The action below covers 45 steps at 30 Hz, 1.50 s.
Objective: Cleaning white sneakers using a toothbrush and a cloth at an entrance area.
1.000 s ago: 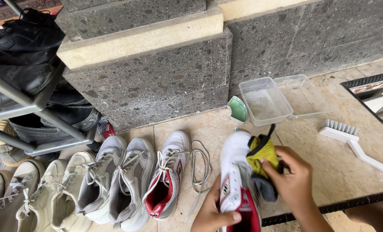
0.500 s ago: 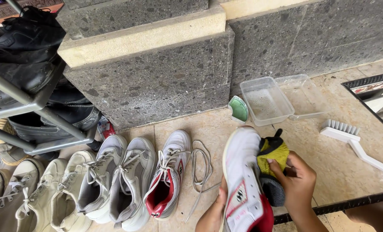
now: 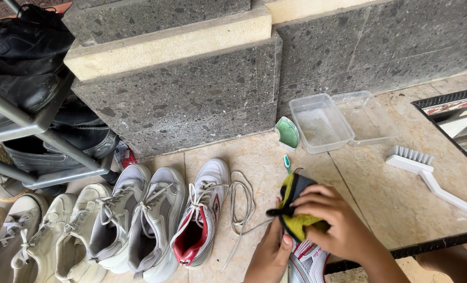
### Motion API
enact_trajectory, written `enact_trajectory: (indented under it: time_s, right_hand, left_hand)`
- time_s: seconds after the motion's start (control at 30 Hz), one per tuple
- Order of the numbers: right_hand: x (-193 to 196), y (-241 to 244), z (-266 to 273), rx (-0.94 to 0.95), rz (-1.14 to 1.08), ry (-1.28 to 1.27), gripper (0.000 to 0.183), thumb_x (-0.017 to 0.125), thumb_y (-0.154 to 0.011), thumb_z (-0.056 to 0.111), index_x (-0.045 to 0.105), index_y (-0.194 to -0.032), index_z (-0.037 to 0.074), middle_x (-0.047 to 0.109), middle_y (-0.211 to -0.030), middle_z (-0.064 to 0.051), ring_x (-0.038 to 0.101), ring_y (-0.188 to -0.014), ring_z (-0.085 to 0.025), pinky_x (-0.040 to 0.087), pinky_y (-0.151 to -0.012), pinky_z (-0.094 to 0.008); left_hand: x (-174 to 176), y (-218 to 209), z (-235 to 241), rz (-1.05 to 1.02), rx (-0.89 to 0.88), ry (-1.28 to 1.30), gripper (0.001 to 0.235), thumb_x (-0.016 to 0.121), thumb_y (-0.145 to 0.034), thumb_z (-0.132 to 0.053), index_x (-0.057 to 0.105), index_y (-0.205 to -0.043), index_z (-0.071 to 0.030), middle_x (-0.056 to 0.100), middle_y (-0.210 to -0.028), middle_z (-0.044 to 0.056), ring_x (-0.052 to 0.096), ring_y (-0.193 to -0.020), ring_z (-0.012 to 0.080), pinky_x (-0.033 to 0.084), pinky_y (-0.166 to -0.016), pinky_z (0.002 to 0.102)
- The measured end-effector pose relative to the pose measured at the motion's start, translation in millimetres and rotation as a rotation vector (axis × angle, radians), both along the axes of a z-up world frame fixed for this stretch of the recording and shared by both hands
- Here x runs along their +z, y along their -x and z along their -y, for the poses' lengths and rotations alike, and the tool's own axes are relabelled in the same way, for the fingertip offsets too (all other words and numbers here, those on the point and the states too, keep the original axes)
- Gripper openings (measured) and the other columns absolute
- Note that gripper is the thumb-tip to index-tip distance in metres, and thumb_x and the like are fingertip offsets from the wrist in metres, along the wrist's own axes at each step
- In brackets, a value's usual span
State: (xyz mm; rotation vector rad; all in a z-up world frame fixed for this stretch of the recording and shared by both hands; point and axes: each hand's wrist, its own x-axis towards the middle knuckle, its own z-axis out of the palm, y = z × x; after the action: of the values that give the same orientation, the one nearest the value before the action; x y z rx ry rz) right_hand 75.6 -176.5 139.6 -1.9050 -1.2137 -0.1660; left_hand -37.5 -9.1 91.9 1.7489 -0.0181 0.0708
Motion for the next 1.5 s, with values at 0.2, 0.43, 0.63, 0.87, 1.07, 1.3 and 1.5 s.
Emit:
enact_trajectory:
  time_s: [0.2,0.43,0.63,0.87,1.07,1.3,1.5]
  right_hand:
    - [18,27,-10,0.066,-0.009,0.095,0.014,0.067,-0.088,0.023,0.068,-0.088,0.009,0.068,-0.096,-0.004,0.063,-0.095,-0.021,0.049,-0.084,-0.033]
    - [-8,13,-1,-0.100,0.254,-0.027,0.035,0.085,-0.072,0.012,0.072,-0.104,0.006,0.074,-0.107,-0.004,0.062,-0.110,-0.027,0.053,-0.098,-0.042]
    - [5,5,14,-0.461,0.201,-0.066,0.034,0.071,-0.088,0.015,0.070,-0.118,-0.001,0.072,-0.117,-0.012,0.060,-0.119,-0.031,0.052,-0.101,-0.044]
    - [18,25,2,0.026,0.144,0.057,0.028,0.068,-0.085,0.030,0.079,-0.103,0.011,0.076,-0.119,-0.001,0.057,-0.120,-0.030,0.046,-0.102,-0.048]
    - [9,25,5,0.004,0.187,0.057,0.031,0.069,-0.088,0.038,0.076,-0.099,0.011,0.075,-0.111,-0.001,0.060,-0.114,-0.026,0.048,-0.097,-0.044]
    - [-14,0,19,-0.292,0.228,-0.078,0.032,0.081,-0.073,0.020,0.072,-0.099,0.005,0.074,-0.111,-0.007,0.063,-0.114,-0.029,0.054,-0.101,-0.048]
    - [-13,-20,39,-0.532,-0.081,-0.238,0.026,0.069,-0.081,-0.004,0.070,-0.107,-0.003,0.069,-0.103,-0.013,0.064,-0.097,-0.022,0.056,-0.086,-0.034]
  left_hand:
    - [-26,-16,4,0.165,0.062,0.273,0.103,0.042,-0.094,-0.077,0.009,-0.162,-0.007,0.025,-0.168,0.015,0.028,-0.153,0.0202,0.020,-0.124,0.034]
    - [8,-11,4,0.214,-0.084,0.459,0.119,0.060,-0.088,-0.082,0.011,-0.162,-0.002,0.037,-0.161,0.019,0.035,-0.147,0.0259,0.026,-0.123,0.038]
    - [38,-1,8,0.024,-0.141,0.302,0.134,0.079,-0.066,-0.068,0.008,-0.162,-0.008,0.024,-0.169,0.012,0.020,-0.154,0.0146,0.012,-0.124,0.033]
    - [11,-6,6,0.188,-0.055,0.566,0.121,0.088,-0.074,-0.066,0.025,-0.155,-0.002,0.039,-0.156,0.013,0.040,-0.143,0.0186,0.031,-0.120,0.031]
    - [24,-4,4,0.172,-0.141,0.464,0.132,0.085,-0.072,-0.066,0.011,-0.161,-0.002,0.030,-0.164,0.018,0.029,-0.152,0.0237,0.022,-0.125,0.036]
    - [43,3,-1,-0.101,-0.174,-0.048,0.140,0.073,-0.054,-0.073,0.014,-0.161,-0.004,0.027,-0.167,0.014,0.025,-0.155,0.0179,0.015,-0.124,0.030]
    - [60,4,-1,-0.108,-0.308,0.023,0.117,0.078,-0.066,-0.039,0.017,-0.162,-0.015,0.026,-0.169,0.010,0.024,-0.154,0.0146,0.016,-0.122,0.029]
